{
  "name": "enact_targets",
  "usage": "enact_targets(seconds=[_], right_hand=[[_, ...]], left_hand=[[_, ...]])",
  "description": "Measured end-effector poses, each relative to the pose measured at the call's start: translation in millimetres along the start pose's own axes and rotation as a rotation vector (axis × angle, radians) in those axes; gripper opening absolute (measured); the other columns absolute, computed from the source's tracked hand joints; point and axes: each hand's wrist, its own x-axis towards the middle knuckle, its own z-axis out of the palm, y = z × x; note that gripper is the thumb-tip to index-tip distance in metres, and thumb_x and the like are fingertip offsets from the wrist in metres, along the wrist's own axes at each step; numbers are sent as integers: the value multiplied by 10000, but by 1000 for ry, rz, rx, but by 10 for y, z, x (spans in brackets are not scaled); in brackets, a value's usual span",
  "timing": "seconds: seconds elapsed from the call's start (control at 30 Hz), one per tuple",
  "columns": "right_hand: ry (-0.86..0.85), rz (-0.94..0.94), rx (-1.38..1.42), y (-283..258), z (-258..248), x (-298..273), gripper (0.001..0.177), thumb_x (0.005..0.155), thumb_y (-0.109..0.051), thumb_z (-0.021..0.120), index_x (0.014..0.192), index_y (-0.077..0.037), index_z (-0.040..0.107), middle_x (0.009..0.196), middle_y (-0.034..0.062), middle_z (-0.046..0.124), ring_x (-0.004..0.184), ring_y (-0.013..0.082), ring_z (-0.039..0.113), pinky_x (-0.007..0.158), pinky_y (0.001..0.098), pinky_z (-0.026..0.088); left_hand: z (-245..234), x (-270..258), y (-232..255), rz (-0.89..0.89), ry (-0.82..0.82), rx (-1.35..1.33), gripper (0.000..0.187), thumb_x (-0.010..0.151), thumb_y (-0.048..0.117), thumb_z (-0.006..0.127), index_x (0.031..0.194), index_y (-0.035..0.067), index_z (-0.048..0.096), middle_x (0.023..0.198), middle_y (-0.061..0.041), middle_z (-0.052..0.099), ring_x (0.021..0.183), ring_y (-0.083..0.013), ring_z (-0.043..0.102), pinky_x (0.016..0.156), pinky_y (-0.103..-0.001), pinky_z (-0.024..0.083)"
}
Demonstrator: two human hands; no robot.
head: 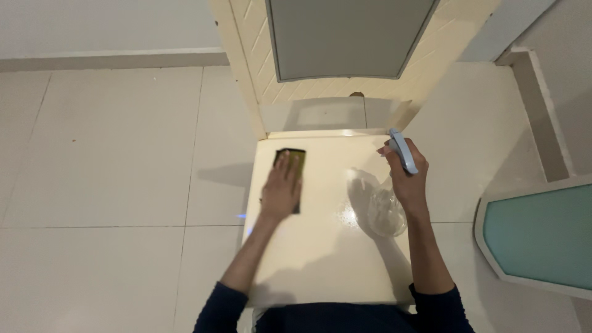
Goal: The person wipes the seat and backrest of a cream-colored chair using a spray bottle and a cloth. They repeatedly spray the surface and wipe it down, covering the seat and the padded backrest.
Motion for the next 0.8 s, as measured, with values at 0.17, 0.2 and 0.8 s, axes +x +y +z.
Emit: enact_targets(seconds=[0.17, 0.2, 0.8], right_hand=[[-61, 33, -20, 55, 18, 15, 182, 990, -148, 596, 1060, 0, 675, 913, 74, 748, 801, 132, 672, 676, 280, 538], [-72, 12, 0, 79, -10, 20, 181, 995, -144, 584, 1068, -3, 670, 924, 74, 745, 854, 132, 704, 712, 281, 568], [114, 240, 98, 364, -685, -2, 238, 987, -244, 576, 1045, -38, 680, 938, 47, 739, 903, 147, 699, 742, 310, 551]], left_hand=[[50, 170, -361, -92, 42, 51, 584, 1054, 320, 441, 1576, 68, 366, 1649, -186, 338, 1519, -339, 318, 1216, -451, 314], [112, 200, -333, -102, 45, 107, 577, 1065, 322, 423, 1585, 78, 357, 1654, -173, 332, 1524, -333, 309, 1218, -461, 304], [1087, 1058, 1408, 188, -31, 31, 591, 1068, 341, 410, 1597, 90, 334, 1667, -122, 311, 1523, -318, 291, 1240, -474, 239]])
